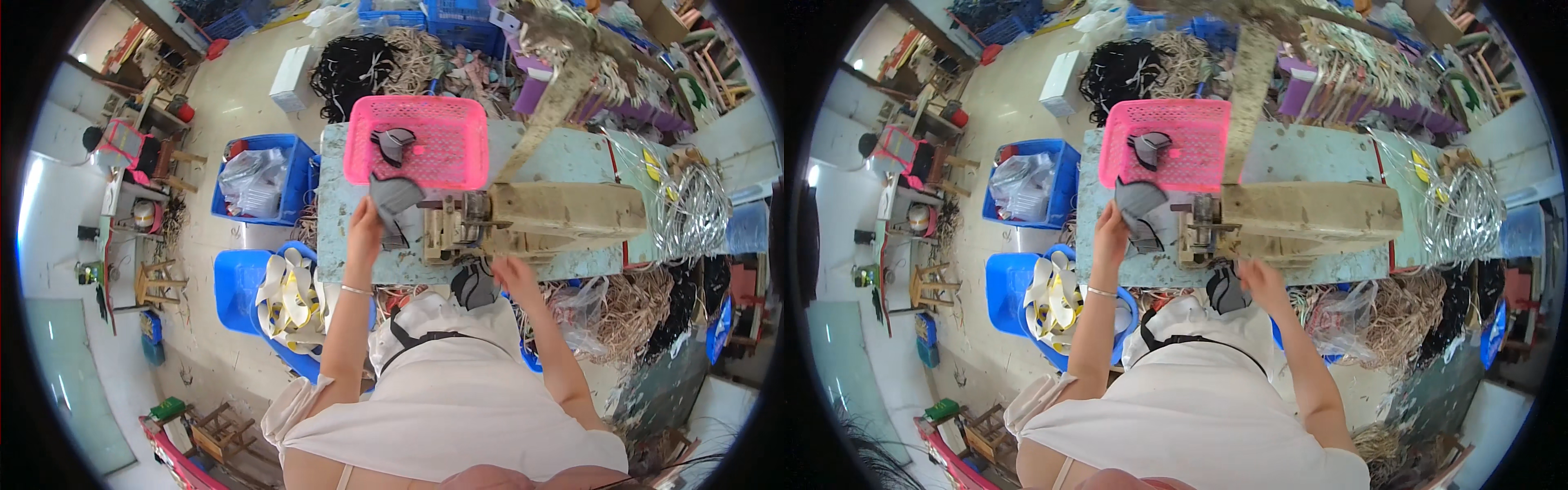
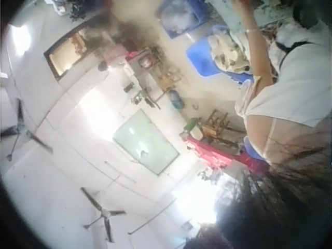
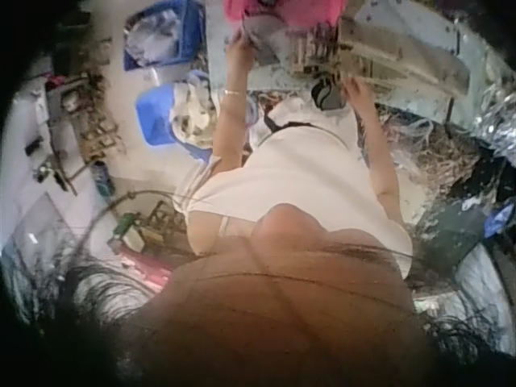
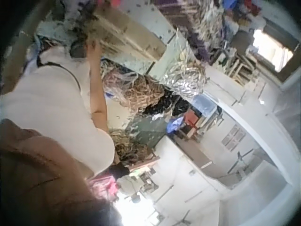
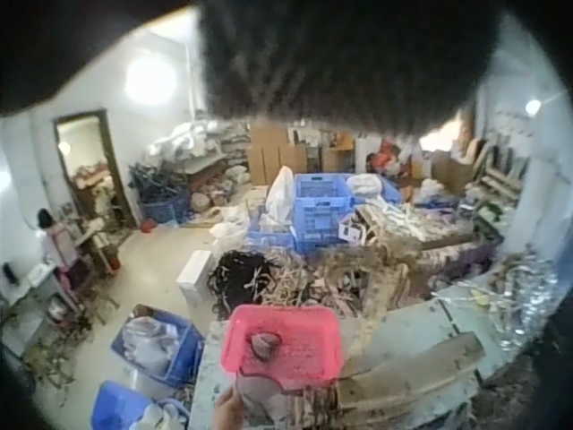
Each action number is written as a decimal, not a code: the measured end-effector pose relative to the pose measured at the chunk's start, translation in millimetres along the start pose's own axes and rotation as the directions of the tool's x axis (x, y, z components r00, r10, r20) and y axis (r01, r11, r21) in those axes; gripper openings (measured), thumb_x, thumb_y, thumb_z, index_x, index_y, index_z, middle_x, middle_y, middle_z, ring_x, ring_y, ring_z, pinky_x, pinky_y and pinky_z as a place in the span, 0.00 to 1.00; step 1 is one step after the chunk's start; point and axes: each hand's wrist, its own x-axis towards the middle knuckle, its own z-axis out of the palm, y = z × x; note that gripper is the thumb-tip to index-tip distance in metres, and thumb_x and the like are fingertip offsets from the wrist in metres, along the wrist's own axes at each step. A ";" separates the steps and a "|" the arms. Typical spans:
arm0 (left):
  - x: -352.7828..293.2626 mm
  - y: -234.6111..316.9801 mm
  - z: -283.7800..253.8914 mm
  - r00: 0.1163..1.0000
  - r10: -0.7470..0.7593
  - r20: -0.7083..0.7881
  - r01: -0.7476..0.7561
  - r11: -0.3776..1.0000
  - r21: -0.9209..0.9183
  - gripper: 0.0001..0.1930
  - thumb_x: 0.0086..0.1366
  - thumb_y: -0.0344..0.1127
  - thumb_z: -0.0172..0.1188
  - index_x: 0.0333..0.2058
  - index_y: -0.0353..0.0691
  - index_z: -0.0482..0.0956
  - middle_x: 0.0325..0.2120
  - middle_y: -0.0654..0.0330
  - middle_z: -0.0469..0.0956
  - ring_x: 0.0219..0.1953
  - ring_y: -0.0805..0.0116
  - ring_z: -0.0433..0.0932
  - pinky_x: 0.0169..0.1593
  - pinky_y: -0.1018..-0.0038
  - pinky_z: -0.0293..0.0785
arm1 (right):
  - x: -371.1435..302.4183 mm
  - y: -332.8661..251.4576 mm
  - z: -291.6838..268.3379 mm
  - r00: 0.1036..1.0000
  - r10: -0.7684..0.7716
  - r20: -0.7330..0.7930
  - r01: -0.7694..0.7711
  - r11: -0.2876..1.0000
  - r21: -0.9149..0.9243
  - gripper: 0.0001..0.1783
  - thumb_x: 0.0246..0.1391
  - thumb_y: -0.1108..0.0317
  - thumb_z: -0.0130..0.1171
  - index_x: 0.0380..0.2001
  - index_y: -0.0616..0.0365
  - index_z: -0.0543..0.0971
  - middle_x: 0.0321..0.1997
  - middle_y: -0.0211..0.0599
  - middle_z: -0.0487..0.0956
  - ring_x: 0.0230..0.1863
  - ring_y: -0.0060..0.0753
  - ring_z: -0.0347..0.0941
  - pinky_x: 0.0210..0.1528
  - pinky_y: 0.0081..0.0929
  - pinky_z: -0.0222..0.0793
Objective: The person shapes shoe components around a machine mold by hand, places the finished pieces into a plastic basket, and carries the basket to another workstation.
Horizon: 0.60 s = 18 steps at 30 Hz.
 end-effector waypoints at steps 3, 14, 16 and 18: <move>21.3 -19.1 -102.0 1.000 0.029 0.011 -0.031 0.942 0.334 0.16 0.65 0.39 0.48 0.45 0.33 0.72 0.34 0.64 0.75 0.35 0.76 0.72 0.38 0.78 0.68 | -30.1 27.0 11.0 0.997 -0.042 0.069 0.073 0.837 -0.542 0.20 0.53 0.52 0.52 0.20 0.58 0.73 0.19 0.34 0.73 0.20 0.33 0.70 0.22 0.30 0.63; 7.8 -48.3 -102.3 0.770 0.601 0.216 -0.240 -0.041 0.970 0.15 0.59 0.33 0.54 0.45 0.38 0.71 0.38 0.49 0.71 0.44 0.53 0.68 0.49 0.63 0.62 | -25.3 47.2 2.3 0.988 -0.117 0.104 0.155 0.628 -0.763 0.19 0.47 0.50 0.56 0.23 0.56 0.71 0.21 0.40 0.73 0.25 0.46 0.71 0.25 0.37 0.65; -14.7 -47.6 -74.3 0.945 0.257 0.203 -0.277 0.299 0.913 0.14 0.59 0.32 0.54 0.44 0.37 0.72 0.36 0.52 0.74 0.40 0.59 0.73 0.44 0.69 0.67 | -21.9 60.5 0.7 0.963 -0.235 0.131 0.251 0.610 -0.752 0.19 0.46 0.50 0.56 0.21 0.55 0.71 0.20 0.38 0.74 0.23 0.44 0.72 0.24 0.36 0.65; -42.4 -42.1 -33.0 0.916 -0.243 0.320 -0.157 0.517 0.842 0.14 0.60 0.34 0.54 0.43 0.36 0.72 0.36 0.53 0.75 0.38 0.63 0.74 0.41 0.71 0.69 | -21.9 59.7 -2.1 0.923 -0.350 0.159 0.346 0.579 -0.739 0.19 0.45 0.49 0.57 0.19 0.55 0.71 0.20 0.37 0.74 0.22 0.41 0.72 0.22 0.34 0.65</move>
